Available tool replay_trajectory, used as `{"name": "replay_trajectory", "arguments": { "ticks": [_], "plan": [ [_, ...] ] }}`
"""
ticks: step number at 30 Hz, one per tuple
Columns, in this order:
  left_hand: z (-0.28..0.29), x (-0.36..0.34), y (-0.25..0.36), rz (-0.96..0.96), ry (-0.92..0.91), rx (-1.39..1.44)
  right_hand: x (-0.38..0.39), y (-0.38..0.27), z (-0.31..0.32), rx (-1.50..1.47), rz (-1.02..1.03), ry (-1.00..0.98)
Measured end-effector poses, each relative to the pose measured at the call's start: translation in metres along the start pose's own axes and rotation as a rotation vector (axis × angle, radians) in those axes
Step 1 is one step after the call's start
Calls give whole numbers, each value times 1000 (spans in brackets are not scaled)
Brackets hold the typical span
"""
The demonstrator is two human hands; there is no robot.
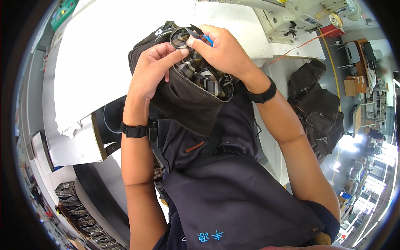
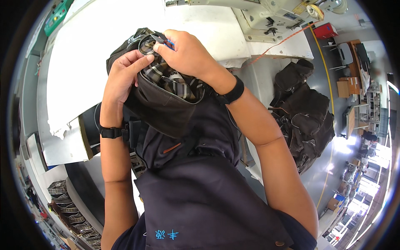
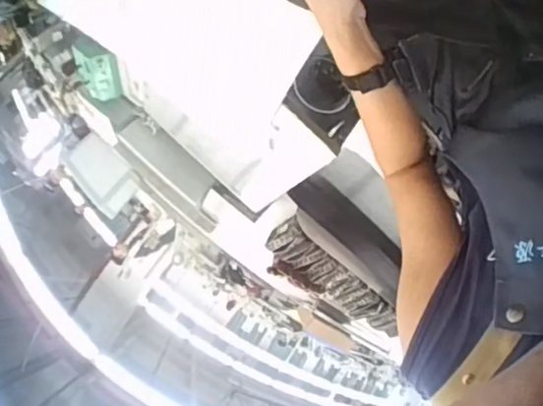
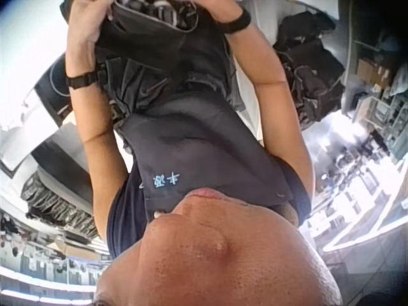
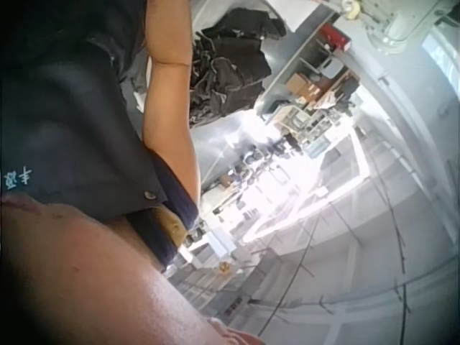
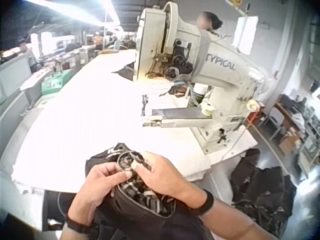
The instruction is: Inspecting and repairing the internal lining and zipper slider of a fabric bag using hand tools.
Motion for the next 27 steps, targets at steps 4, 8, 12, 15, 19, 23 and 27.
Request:
{"name": "replay_trajectory", "arguments": {
  "ticks": [4, 8, 12, 15, 19, 23, 27],
  "plan": [
    [0, -2, 3, 57, -6, -14, -1, -1, 2, -13, -24, -147],
    [5, -1, -1, 183, -185, 160, 0, -13, 10, 60, 39, -178],
    [11, -6, -15, 228, -242, 150, 6, -18, 7, 58, 79, -175],
    [10, -10, -16, 232, -243, 153, 12, -22, 7, 76, -21, -193],
    [12, -11, -16, 238, -241, 105, 13, -26, 6, 112, 78, -163],
    [12, -18, -23, 244, -265, 139, 16, -26, 7, 206, 165, -48],
    [12, -13, -17, 227, -275, 155, 22, -40, 12, 267, 288, 66]
  ]
}}
Point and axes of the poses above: each hand's wrist, its own x-axis away from the middle knuckle, its own z-axis out of the back of the hand, y = z × x, the point moved 6 cm from there along -x, towards the middle knuckle, and after that the axes turned 12 degrees about z, right-handed, at the moved point
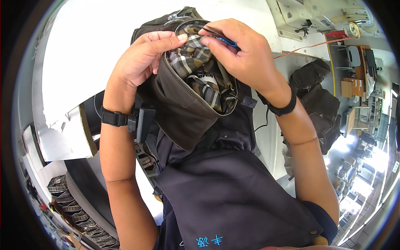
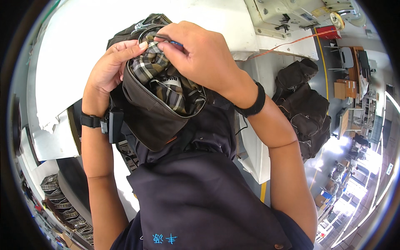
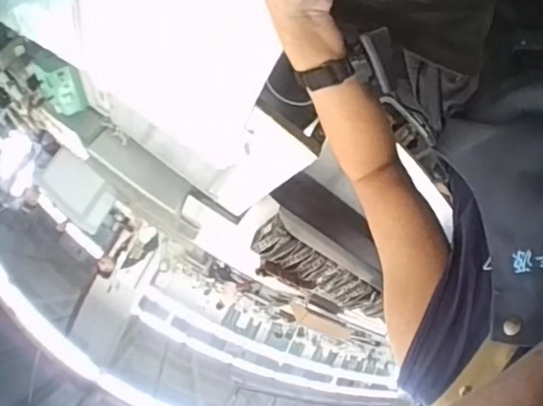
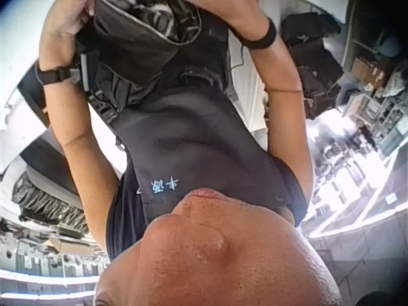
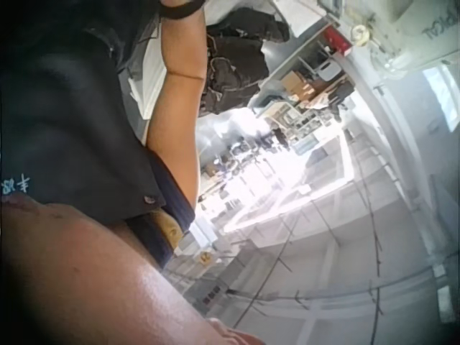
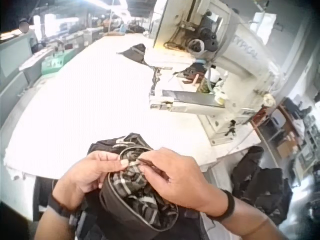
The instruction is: Inspecting and repairing the internal lining and zipper slider of a fabric bag using hand tools.
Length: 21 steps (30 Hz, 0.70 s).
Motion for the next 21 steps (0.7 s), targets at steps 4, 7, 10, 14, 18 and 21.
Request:
{"name": "replay_trajectory", "arguments": {
  "ticks": [4, 7, 10, 14, 18, 21],
  "plan": [
    [2, 1, -1, -2, -3, 23, 1, -13, -10, 158, 198, -146],
    [5, -2, -2, 14, -41, 17, -2, -19, -16, 143, 311, -154],
    [4, -3, -2, 6, -65, 13, -8, -22, -23, 227, 435, -247],
    [2, -2, 0, -14, -38, 25, -7, -16, -26, -57, 240, -184],
    [-1, 2, 0, 9, -38, -5, -9, -6, -4, -600, -279, -21],
    [-2, 4, 2, 3, -11, -25, -8, -7, 6, -564, -266, -24]
  ]
}}
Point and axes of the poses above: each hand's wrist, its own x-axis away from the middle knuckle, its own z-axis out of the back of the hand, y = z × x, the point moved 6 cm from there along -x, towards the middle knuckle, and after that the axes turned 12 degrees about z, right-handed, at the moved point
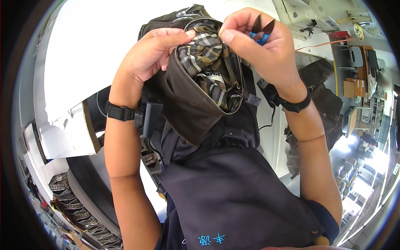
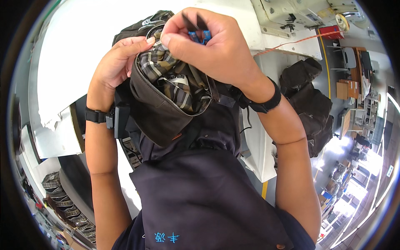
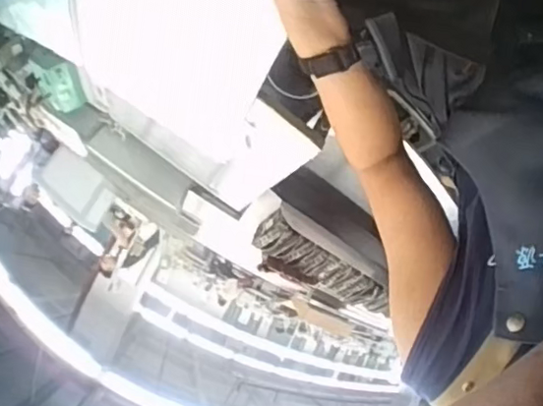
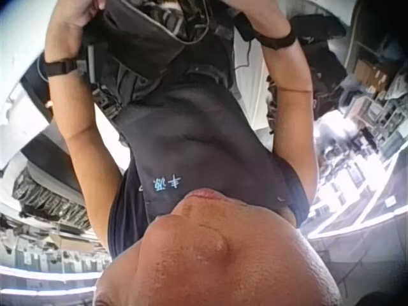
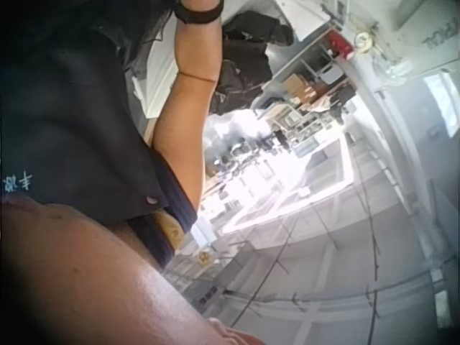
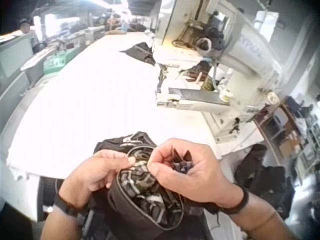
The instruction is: Inspecting and repairing the internal lining and zipper slider of a fabric bag using hand tools.
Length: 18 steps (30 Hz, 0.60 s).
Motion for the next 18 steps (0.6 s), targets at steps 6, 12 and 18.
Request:
{"name": "replay_trajectory", "arguments": {
  "ticks": [6, 12, 18],
  "plan": [
    [4, -5, 0, 8, -20, 0, 3, 11, -11, 425, 314, -129],
    [6, -6, -4, -8, -20, 51, 3, 8, -41, 892, 699, -276],
    [11, -11, -7, 4, -61, 42, 5, 8, -28, 596, 502, -293]
  ]
}}
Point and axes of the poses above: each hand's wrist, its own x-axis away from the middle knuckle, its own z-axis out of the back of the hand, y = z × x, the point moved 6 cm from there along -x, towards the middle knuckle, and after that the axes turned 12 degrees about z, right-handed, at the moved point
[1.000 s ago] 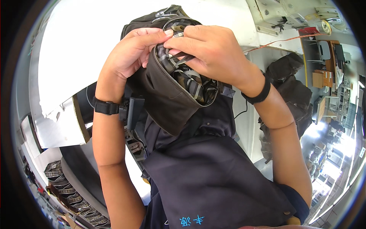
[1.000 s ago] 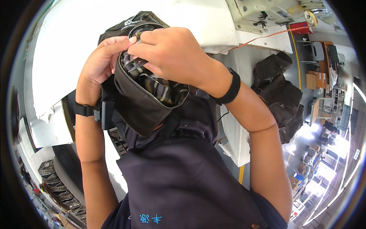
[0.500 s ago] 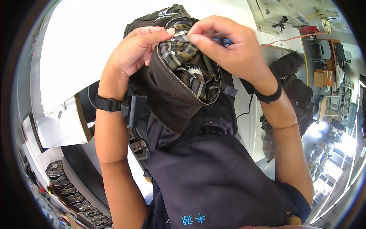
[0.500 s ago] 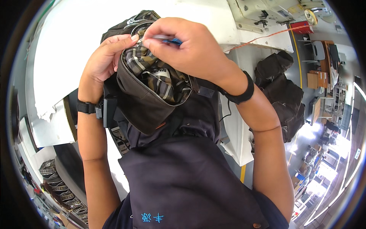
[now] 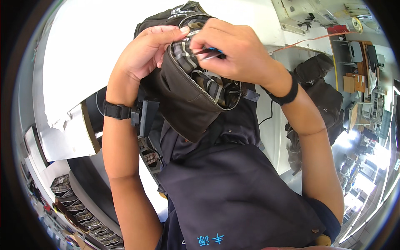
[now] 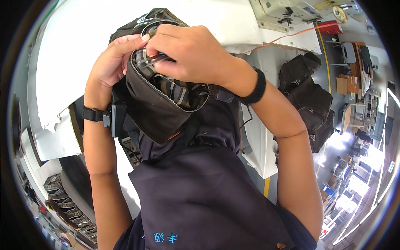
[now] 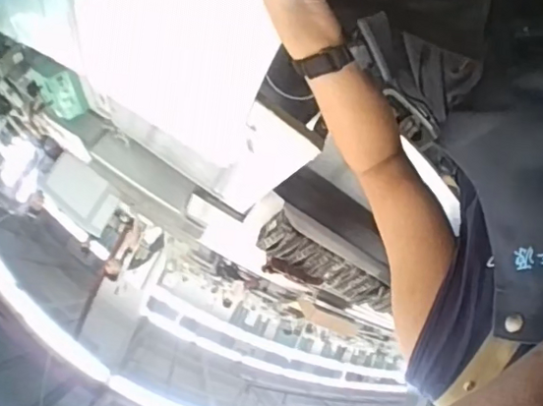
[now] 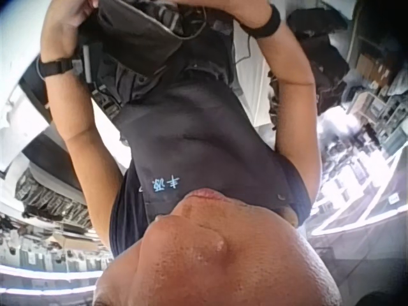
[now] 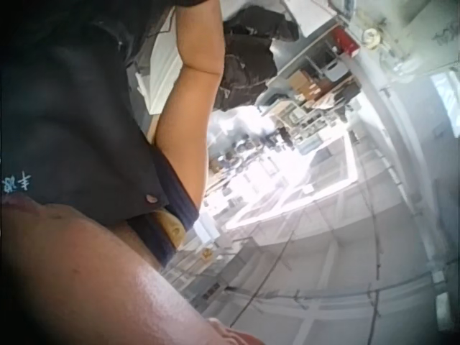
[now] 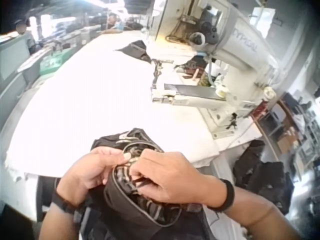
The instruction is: Inspecting and repairing the internal lining and zipper slider of a fabric bag using hand tools.
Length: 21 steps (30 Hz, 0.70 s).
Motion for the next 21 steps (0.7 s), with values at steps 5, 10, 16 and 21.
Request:
{"name": "replay_trajectory", "arguments": {
  "ticks": [5, 10, 16, 21],
  "plan": [
    [-1, -6, 1, -27, 13, 39, 18, -8, 5, -222, -97, -61],
    [-6, 2, 3, 40, 23, 15, 15, -10, 28, -44, -382, 88],
    [-12, 3, 2, 50, -33, 108, 12, -5, 15, 95, -386, 74],
    [-12, 2, 3, 5, 88, -15, 23, 23, 0, -89, -532, 136]
  ]
}}
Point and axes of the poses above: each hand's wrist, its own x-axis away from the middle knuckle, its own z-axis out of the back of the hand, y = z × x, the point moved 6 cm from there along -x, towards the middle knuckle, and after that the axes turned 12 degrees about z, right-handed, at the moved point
